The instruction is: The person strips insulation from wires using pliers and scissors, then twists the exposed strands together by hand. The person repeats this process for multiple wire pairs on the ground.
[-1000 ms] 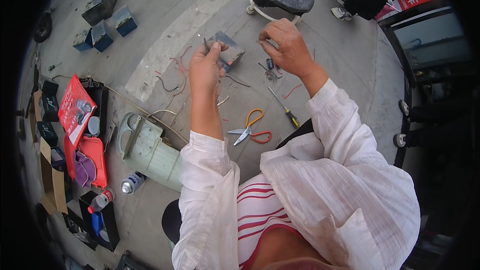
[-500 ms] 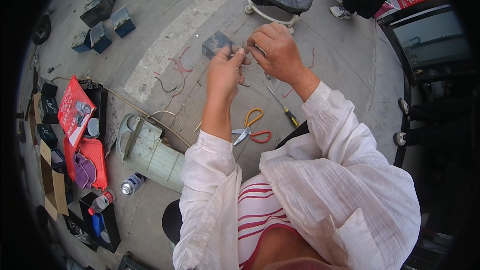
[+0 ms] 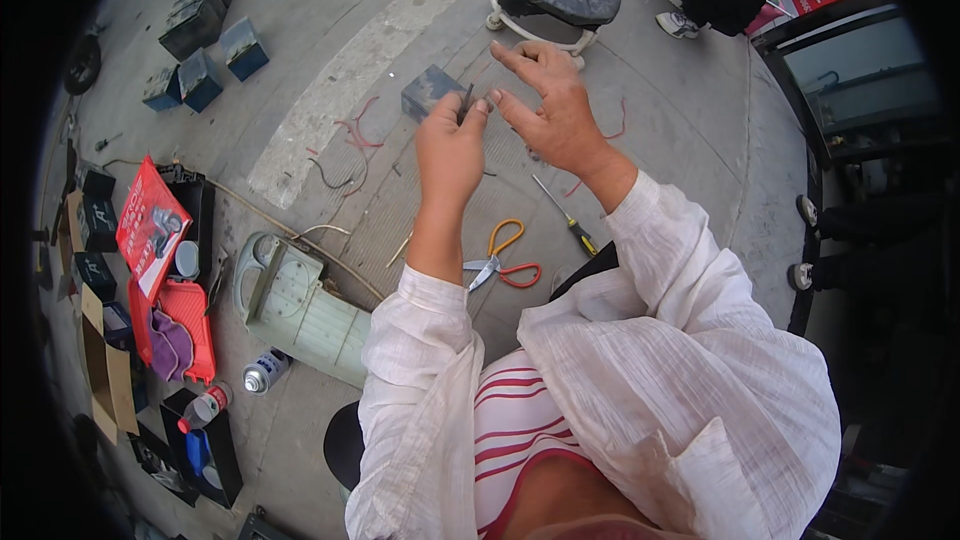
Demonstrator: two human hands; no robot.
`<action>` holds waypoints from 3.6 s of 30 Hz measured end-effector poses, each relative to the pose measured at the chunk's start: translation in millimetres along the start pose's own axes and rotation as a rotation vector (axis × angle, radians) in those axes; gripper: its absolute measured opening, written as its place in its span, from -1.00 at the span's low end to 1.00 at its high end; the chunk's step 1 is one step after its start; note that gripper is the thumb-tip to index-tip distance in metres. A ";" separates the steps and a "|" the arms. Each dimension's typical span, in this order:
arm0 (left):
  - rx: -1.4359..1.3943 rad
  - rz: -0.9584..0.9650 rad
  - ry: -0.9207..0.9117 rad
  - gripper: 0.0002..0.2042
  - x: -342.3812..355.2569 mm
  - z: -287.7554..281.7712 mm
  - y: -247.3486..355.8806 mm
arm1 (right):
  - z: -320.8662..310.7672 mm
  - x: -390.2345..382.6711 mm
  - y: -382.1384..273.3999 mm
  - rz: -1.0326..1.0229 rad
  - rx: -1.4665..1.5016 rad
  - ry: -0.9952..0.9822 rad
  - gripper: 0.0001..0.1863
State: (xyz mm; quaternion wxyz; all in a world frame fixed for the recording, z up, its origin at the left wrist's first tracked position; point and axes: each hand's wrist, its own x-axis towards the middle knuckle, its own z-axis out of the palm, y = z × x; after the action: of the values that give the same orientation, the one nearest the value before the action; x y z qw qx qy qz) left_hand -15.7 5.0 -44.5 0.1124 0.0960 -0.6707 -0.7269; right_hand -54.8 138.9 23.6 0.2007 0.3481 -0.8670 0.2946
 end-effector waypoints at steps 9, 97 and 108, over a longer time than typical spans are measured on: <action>0.047 0.006 0.081 -0.78 -2.2 0.8 4.3 | 2.2 -4.6 -6.8 -0.036 -0.068 -0.021 -0.57; -0.122 0.017 -0.016 -0.81 -5.7 0.0 6.4 | 1.0 -2.5 -6.4 0.105 0.043 0.102 -0.78; 0.079 0.153 0.098 -0.82 -7.6 4.2 9.6 | -1.4 -4.3 -13.5 0.009 0.011 0.031 -0.62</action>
State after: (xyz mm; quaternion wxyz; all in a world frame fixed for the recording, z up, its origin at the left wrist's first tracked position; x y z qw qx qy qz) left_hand -9.3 10.6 -34.7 0.1966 0.0844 -0.6978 -0.6836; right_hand -41.9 134.0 27.3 0.2106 0.3406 -0.8638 0.3058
